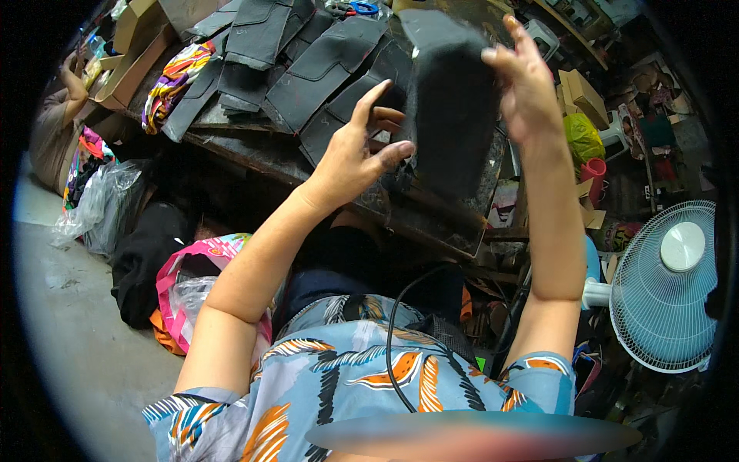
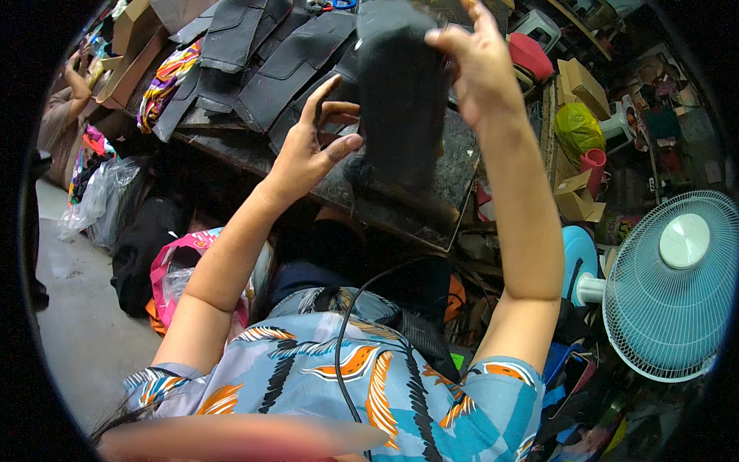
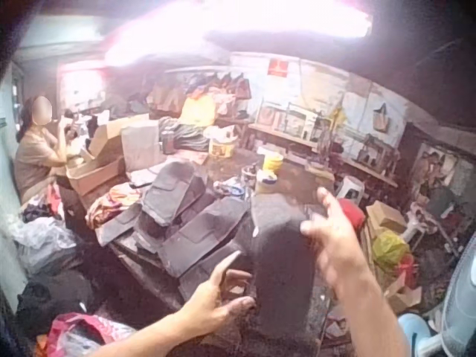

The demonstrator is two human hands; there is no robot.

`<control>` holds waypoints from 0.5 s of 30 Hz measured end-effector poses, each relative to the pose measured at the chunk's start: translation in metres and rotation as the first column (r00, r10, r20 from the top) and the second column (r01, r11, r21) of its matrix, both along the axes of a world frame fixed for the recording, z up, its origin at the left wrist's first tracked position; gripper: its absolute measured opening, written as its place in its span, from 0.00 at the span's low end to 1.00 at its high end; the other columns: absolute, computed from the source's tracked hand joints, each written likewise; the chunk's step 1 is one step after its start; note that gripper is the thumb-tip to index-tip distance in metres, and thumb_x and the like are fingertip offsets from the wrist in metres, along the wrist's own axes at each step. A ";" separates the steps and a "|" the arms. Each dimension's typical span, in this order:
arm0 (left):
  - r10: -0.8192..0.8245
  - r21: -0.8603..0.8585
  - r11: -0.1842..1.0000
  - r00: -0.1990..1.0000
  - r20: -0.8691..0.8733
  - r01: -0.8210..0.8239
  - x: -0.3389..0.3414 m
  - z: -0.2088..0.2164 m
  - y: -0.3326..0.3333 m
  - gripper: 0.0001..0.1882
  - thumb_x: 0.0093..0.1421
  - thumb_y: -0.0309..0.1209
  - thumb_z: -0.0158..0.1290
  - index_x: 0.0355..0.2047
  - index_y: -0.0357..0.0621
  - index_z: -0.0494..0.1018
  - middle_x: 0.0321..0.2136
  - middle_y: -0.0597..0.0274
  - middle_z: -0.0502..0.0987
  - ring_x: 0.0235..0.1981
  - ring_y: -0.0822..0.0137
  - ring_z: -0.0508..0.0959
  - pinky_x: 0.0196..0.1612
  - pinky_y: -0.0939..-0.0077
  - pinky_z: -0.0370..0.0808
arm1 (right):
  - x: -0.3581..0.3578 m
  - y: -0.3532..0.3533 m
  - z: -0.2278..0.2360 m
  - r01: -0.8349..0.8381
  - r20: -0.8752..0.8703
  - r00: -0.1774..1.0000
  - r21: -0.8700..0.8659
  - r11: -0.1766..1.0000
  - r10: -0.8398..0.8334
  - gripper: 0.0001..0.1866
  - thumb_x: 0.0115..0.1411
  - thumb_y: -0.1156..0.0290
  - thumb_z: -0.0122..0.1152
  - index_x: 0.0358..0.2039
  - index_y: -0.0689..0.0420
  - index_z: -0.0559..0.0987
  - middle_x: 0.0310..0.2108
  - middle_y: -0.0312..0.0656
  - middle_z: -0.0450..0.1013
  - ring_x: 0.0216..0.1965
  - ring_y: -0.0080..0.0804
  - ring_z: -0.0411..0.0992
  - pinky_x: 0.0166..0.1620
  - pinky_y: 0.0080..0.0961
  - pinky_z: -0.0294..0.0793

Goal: The person applies a yellowish adhesive from a small jar to the edges of black leather pieces using a small brush. The person repeatedly dips the brush into the jar and coats the edges of multiple leather pieces, then places them on the table.

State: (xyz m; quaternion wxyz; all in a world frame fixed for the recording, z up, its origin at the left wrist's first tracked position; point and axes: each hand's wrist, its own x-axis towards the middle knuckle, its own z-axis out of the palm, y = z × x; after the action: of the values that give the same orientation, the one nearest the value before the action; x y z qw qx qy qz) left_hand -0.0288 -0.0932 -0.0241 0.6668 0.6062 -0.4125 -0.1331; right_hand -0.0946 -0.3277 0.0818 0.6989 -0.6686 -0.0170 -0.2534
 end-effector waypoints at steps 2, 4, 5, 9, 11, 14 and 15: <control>0.288 0.000 0.942 0.810 0.511 -0.334 0.006 -0.016 -0.003 0.39 0.56 0.30 0.64 0.66 0.44 0.59 0.55 0.50 0.71 0.54 0.53 0.72 0.56 0.64 0.71 | 0.037 -0.036 0.013 0.183 -0.054 0.983 0.109 0.977 -0.178 0.51 0.51 0.86 0.58 0.73 0.55 0.47 0.43 0.43 0.75 0.35 0.25 0.73 0.40 0.19 0.74; 0.356 -0.114 0.904 0.581 0.732 -0.411 0.005 -0.031 -0.004 0.37 0.53 0.30 0.65 0.63 0.43 0.64 0.56 0.51 0.69 0.56 0.49 0.68 0.59 0.60 0.67 | 0.073 -0.075 0.014 0.304 -0.033 0.951 -0.055 0.951 -0.306 0.46 0.51 0.84 0.58 0.71 0.57 0.54 0.38 0.39 0.74 0.36 0.21 0.71 0.39 0.17 0.71; 0.325 -0.063 0.907 0.597 0.734 -0.417 0.003 -0.036 -0.005 0.36 0.52 0.30 0.64 0.62 0.42 0.64 0.58 0.51 0.67 0.58 0.49 0.65 0.62 0.57 0.62 | 0.089 -0.095 0.008 0.345 -0.064 0.933 -0.112 0.932 -0.353 0.46 0.51 0.84 0.58 0.71 0.56 0.54 0.37 0.38 0.74 0.34 0.21 0.71 0.38 0.17 0.71; 0.287 -0.004 0.888 0.550 0.784 -0.459 -0.001 -0.043 -0.003 0.33 0.51 0.33 0.64 0.58 0.44 0.68 0.56 0.51 0.68 0.58 0.50 0.66 0.60 0.57 0.64 | 0.142 -0.164 -0.035 0.384 -0.088 0.903 -0.270 0.883 -0.420 0.47 0.50 0.78 0.68 0.69 0.59 0.56 0.40 0.41 0.73 0.36 0.29 0.74 0.40 0.27 0.77; 0.275 -0.002 0.896 0.550 0.789 -0.444 -0.002 -0.041 -0.003 0.33 0.50 0.32 0.64 0.57 0.44 0.69 0.56 0.51 0.68 0.57 0.50 0.66 0.60 0.57 0.64 | 0.157 -0.191 -0.058 0.409 -0.204 0.839 -0.375 0.832 -0.504 0.49 0.47 0.78 0.68 0.69 0.57 0.56 0.37 0.42 0.73 0.30 0.26 0.72 0.27 0.23 0.69; 0.252 0.016 0.904 0.565 0.786 -0.427 -0.003 -0.038 -0.002 0.32 0.50 0.31 0.64 0.56 0.44 0.69 0.56 0.50 0.68 0.58 0.50 0.66 0.60 0.56 0.64 | 0.177 -0.219 -0.088 0.468 -0.225 0.758 -0.467 0.750 -0.613 0.51 0.44 0.75 0.70 0.69 0.57 0.56 0.34 0.42 0.74 0.26 0.26 0.70 0.25 0.26 0.68; 0.241 0.032 0.905 0.574 0.782 -0.424 -0.003 -0.037 -0.002 0.32 0.50 0.31 0.64 0.56 0.44 0.69 0.56 0.51 0.68 0.58 0.49 0.66 0.60 0.56 0.64 | 0.181 -0.226 -0.094 0.495 -0.200 0.741 -0.483 0.723 -0.641 0.51 0.42 0.74 0.71 0.68 0.58 0.58 0.34 0.44 0.74 0.26 0.29 0.71 0.26 0.28 0.70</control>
State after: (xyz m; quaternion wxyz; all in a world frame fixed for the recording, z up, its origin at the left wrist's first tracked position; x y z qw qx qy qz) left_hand -0.0316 -0.0952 -0.0616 0.3729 0.7401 -0.5151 0.2191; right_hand 0.0859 -0.5540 -0.0126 0.4244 -0.8018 0.2669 -0.3251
